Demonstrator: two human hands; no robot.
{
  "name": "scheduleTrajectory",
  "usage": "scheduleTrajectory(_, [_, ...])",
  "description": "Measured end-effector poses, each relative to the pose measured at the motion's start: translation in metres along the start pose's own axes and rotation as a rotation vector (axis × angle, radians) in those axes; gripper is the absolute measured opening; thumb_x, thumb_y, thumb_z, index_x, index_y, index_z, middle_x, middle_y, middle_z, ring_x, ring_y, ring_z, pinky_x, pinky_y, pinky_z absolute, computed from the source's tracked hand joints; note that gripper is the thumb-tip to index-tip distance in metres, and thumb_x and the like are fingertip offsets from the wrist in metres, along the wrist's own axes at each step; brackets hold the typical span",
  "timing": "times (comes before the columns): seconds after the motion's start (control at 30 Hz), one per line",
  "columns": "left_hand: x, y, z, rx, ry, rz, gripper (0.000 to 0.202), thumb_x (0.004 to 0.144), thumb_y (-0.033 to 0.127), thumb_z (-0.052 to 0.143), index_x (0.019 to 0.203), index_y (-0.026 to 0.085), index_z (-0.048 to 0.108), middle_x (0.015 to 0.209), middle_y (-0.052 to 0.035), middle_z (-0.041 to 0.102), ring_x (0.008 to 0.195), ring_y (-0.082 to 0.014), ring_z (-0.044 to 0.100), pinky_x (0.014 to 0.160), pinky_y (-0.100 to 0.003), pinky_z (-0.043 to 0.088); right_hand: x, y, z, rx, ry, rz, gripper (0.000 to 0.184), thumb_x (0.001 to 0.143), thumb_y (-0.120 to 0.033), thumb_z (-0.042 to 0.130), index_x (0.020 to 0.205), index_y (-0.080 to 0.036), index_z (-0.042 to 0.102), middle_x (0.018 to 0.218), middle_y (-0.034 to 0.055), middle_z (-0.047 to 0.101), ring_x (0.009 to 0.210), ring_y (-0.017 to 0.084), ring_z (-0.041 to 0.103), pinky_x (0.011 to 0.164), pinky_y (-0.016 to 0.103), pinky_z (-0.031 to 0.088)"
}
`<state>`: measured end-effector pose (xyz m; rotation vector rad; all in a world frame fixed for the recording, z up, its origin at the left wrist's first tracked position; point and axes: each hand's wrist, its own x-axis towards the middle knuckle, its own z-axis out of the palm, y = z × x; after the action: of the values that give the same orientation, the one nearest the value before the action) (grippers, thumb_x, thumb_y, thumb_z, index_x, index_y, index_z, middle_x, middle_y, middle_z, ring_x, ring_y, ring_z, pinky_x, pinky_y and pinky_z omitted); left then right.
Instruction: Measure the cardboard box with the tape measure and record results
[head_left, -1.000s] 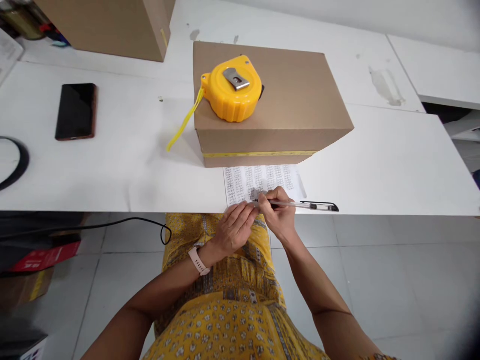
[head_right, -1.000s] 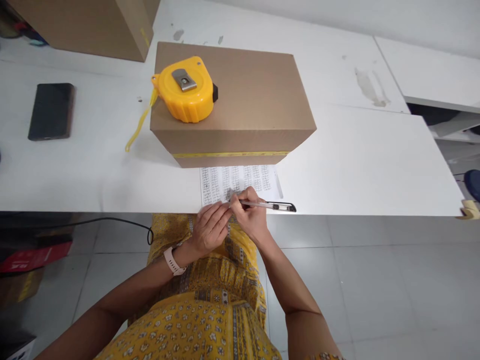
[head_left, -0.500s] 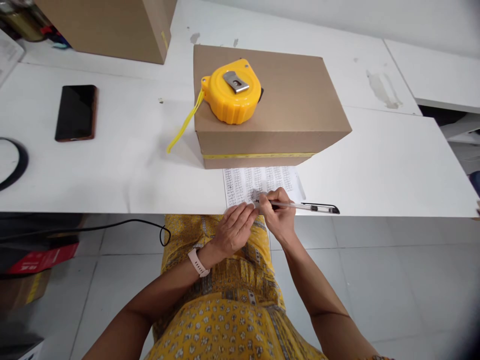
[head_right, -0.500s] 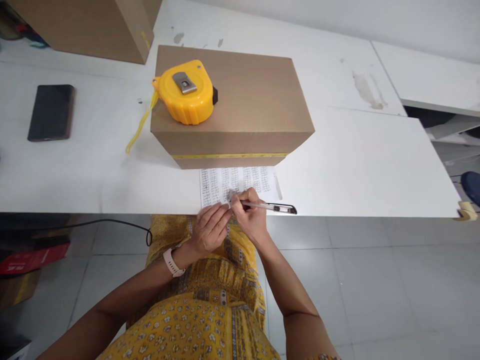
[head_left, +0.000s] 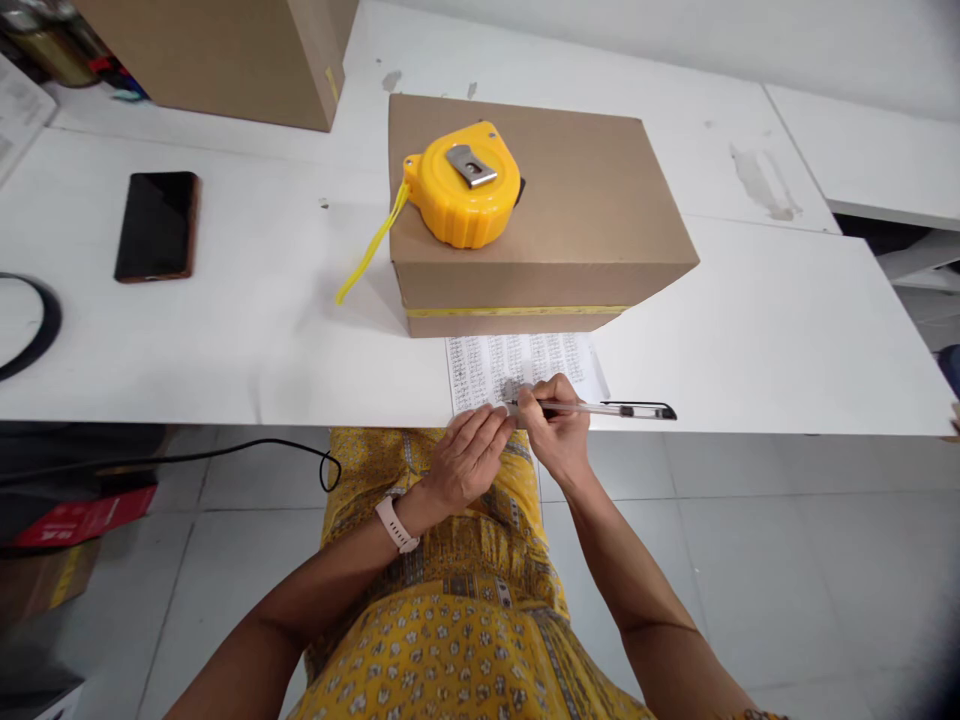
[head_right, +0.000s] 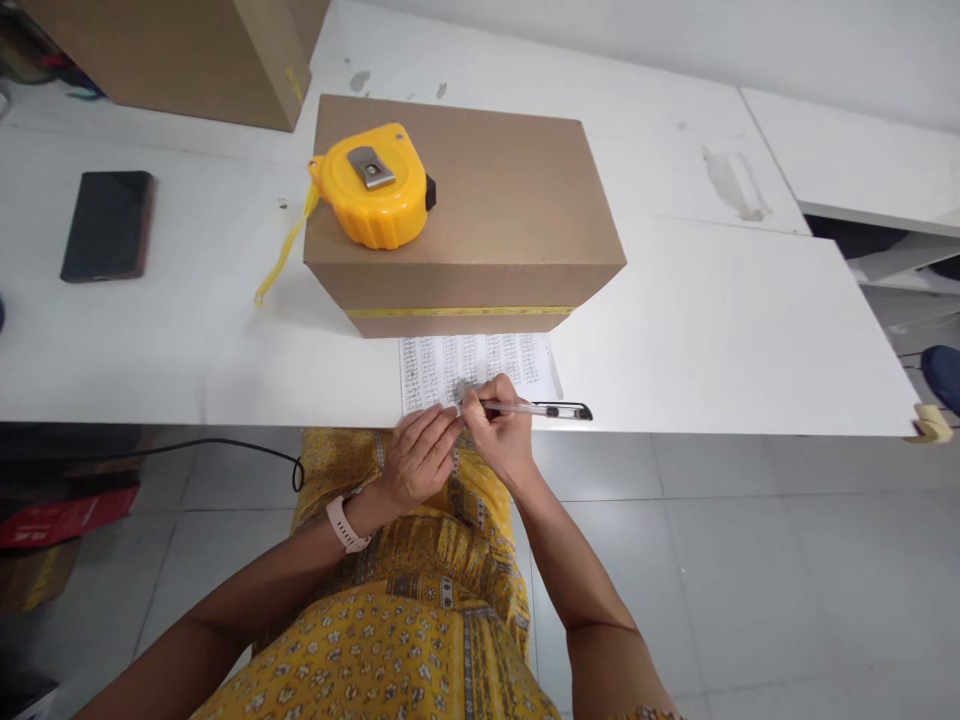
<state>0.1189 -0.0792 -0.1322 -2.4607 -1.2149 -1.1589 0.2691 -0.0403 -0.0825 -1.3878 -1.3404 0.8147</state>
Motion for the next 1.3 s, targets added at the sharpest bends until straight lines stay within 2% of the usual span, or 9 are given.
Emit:
scheduleTrajectory(0.1, [0.004,0.000,-0.003,0.018,0.001,0.005,0.037,0.095,0.010,0.052,0.130,0.010,0.064,0.119,-0.0107,0.076,0.118,-0.0213,0.067,0.113,-0.037,0.044,0.004,-0.005,-0.006,0.069,0.000,0.033,0.032,0.091,-0.045,0.065,0.074,-0.023,0.049,0.063,-0.0048,0.049,0.058,0.011,0.047,0.056,0.026,0.041])
scheduleTrajectory(0.2, [0.006,0.001,-0.004,0.034,0.008,0.009,0.033,0.096,0.011,0.054,0.126,0.011,0.066,0.118,-0.0092,0.077,0.115,-0.0213,0.068,0.111,-0.036,0.045,0.010,-0.007,-0.013,0.158,-0.136,0.056,0.027,0.089,-0.048,0.068,0.091,-0.024,0.059,0.082,0.0002,0.064,0.075,0.015,0.062,0.070,0.030,0.051])
scheduleTrajectory(0.27, [0.007,0.001,-0.004,0.044,0.014,0.014,0.032,0.097,0.013,0.052,0.127,0.012,0.066,0.118,-0.0089,0.077,0.115,-0.0211,0.068,0.110,-0.036,0.045,0.014,-0.006,-0.016,0.151,-0.209,0.062,0.028,0.086,-0.047,0.072,0.096,-0.024,0.061,0.087,0.0015,0.067,0.078,0.016,0.064,0.071,0.031,0.052])
scheduleTrajectory(0.33, [0.006,0.001,-0.004,0.046,0.014,0.016,0.033,0.098,0.014,0.052,0.128,0.011,0.065,0.119,-0.0098,0.076,0.116,-0.0211,0.067,0.110,-0.037,0.046,0.016,-0.005,-0.015,0.092,-0.211,0.056,0.024,0.086,-0.044,0.072,0.089,-0.023,0.059,0.077,-0.0010,0.063,0.067,0.013,0.058,0.062,0.028,0.048])
scheduleTrajectory(0.4, [0.006,0.001,-0.004,0.046,0.013,0.020,0.033,0.097,0.013,0.053,0.128,0.010,0.065,0.118,-0.0108,0.076,0.117,-0.0216,0.067,0.109,-0.037,0.046,0.018,-0.005,-0.012,0.040,-0.178,0.028,0.024,0.088,-0.039,0.068,0.078,-0.023,0.053,0.064,-0.0052,0.051,0.055,0.010,0.047,0.052,0.024,0.039])
scheduleTrajectory(0.47, [0.005,0.000,-0.004,0.051,0.008,0.022,0.033,0.097,0.013,0.053,0.127,0.010,0.066,0.119,-0.0108,0.076,0.117,-0.0221,0.067,0.108,-0.038,0.047,0.018,-0.007,-0.008,0.014,-0.166,-0.014,0.027,0.087,-0.032,0.065,0.071,-0.023,0.045,0.057,-0.0078,0.040,0.049,0.009,0.037,0.047,0.023,0.031])
scheduleTrajectory(0.53, [0.005,0.000,-0.005,0.052,-0.001,0.023,0.032,0.097,0.012,0.053,0.126,0.011,0.067,0.120,-0.0105,0.075,0.117,-0.0224,0.067,0.108,-0.038,0.048,0.017,-0.008,-0.005,-0.001,-0.170,-0.042,0.026,0.085,-0.027,0.062,0.068,-0.024,0.042,0.055,-0.0087,0.035,0.048,0.008,0.033,0.046,0.023,0.027])
scheduleTrajectory(0.73, [0.004,0.000,-0.003,0.029,-0.001,0.021,0.034,0.096,0.011,0.053,0.128,0.009,0.065,0.120,-0.0122,0.075,0.119,-0.0226,0.066,0.109,-0.038,0.046,0.016,-0.007,-0.006,-0.041,-0.206,-0.039,0.020,0.084,-0.024,0.059,0.072,-0.024,0.043,0.053,-0.0090,0.037,0.046,0.008,0.033,0.044,0.022,0.026])
scheduleTrajectory(1.3, [0.005,0.001,-0.001,0.014,0.023,0.008,0.033,0.096,0.011,0.054,0.126,0.009,0.064,0.117,-0.0120,0.077,0.116,-0.0229,0.069,0.109,-0.038,0.045,0.015,0.000,-0.007,-0.074,-0.203,-0.041,0.021,0.084,-0.023,0.059,0.072,-0.024,0.042,0.054,-0.0092,0.037,0.046,0.008,0.033,0.045,0.021,0.027])
